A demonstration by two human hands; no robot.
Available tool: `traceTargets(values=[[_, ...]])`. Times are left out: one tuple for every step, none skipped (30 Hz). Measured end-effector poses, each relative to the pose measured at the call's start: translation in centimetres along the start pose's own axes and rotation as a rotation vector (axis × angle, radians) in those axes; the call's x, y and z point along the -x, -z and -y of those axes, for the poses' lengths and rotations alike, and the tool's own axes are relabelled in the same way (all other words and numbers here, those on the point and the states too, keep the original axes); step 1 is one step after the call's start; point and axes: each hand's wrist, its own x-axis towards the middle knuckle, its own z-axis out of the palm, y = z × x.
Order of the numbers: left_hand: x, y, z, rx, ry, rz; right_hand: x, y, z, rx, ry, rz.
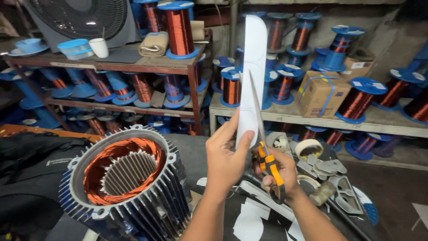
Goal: Cutting and inserting insulation paper into the slots of an electric motor stator
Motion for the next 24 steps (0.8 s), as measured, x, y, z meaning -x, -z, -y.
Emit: traceTargets(values=[[0.0,0.0,0.1,-0.006,0.001,-0.002,-0.2,-0.2,0.1,-0.006,-0.001,0.003],[0.0,0.0,0.3,0.007,0.033,0.008,-0.4,-0.3,0.2,-0.001,-0.010,0.008],[0.0,-0.1,0.5,0.026,0.063,0.026,-0.6,-0.2,0.3,0.008,-0.016,0.004],[-0.2,-0.2,0.5,0.025,0.063,0.033,-1.0,-0.3,0.5,0.006,-0.015,-0.003],[-0.2,-0.3,0.6,0.031,0.087,0.040,-1.2,-0.4,0.8,0.063,0.021,0.006],[-0.3,-0.4,0.6,0.038,0.112,0.048,-1.4,-0.4,1.1,0.121,0.056,0.014],[-0.4,-0.5,0.7,0.041,0.116,0.055,-1.6,-0.3,1.3,0.123,0.053,0.007],[-0.4,-0.5,0.8,0.039,0.116,0.059,-1.7,-0.4,1.4,0.184,0.078,0.004],[-0.4,-0.5,0.8,0.036,0.118,0.055,-1.8,-0.4,1.5,0.244,0.101,0.009],[-0.4,-0.5,0.9,0.037,0.123,0.056,-1.7,-0.4,1.5,0.245,0.095,0.009],[-0.4,-0.5,0.9,0.039,0.119,0.052,-1.6,-0.4,1.5,0.227,0.080,0.001],[-0.3,-0.5,1.0,0.041,0.115,0.048,-1.5,-0.4,1.5,0.209,0.065,-0.008],[-0.4,-0.4,0.9,0.038,0.119,0.042,-1.4,0.0,0.5,0.206,0.061,-0.001],[-0.6,-0.3,0.9,0.116,0.075,0.013,-1.3,0.4,-0.5,0.163,0.109,-0.027],[-0.7,-0.3,0.9,0.195,0.028,-0.013,-1.2,0.8,-1.4,0.120,0.161,-0.056],[-0.8,-0.3,1.0,0.192,0.029,-0.017,-1.2,0.7,-1.4,0.118,0.160,-0.053],[-0.9,-0.3,1.1,0.187,0.019,-0.012,-1.2,0.7,-1.4,0.118,0.161,-0.058],[-1.0,-0.3,1.2,0.182,0.009,-0.007,-1.2,0.8,-1.3,0.118,0.162,-0.064],[-1.0,-0.2,1.1,0.183,0.008,-0.008,-1.3,0.8,-1.3,0.118,0.162,-0.063],[-1.1,-0.1,1.0,0.178,0.003,-0.004,-1.3,0.8,-1.3,0.131,0.170,-0.057],[-1.1,0.0,0.9,0.172,-0.002,-0.001,-1.4,0.7,-1.4,0.142,0.179,-0.050],[-1.1,0.1,1.0,0.170,-0.003,-0.002,-1.3,1.0,-1.7,0.141,0.179,-0.049],[-1.1,0.2,1.1,0.149,-0.015,0.005,-1.2,1.3,-2.0,0.142,0.180,-0.045],[-1.1,0.2,1.2,0.128,-0.027,0.013,-1.1,1.6,-2.3,0.143,0.180,-0.040]])
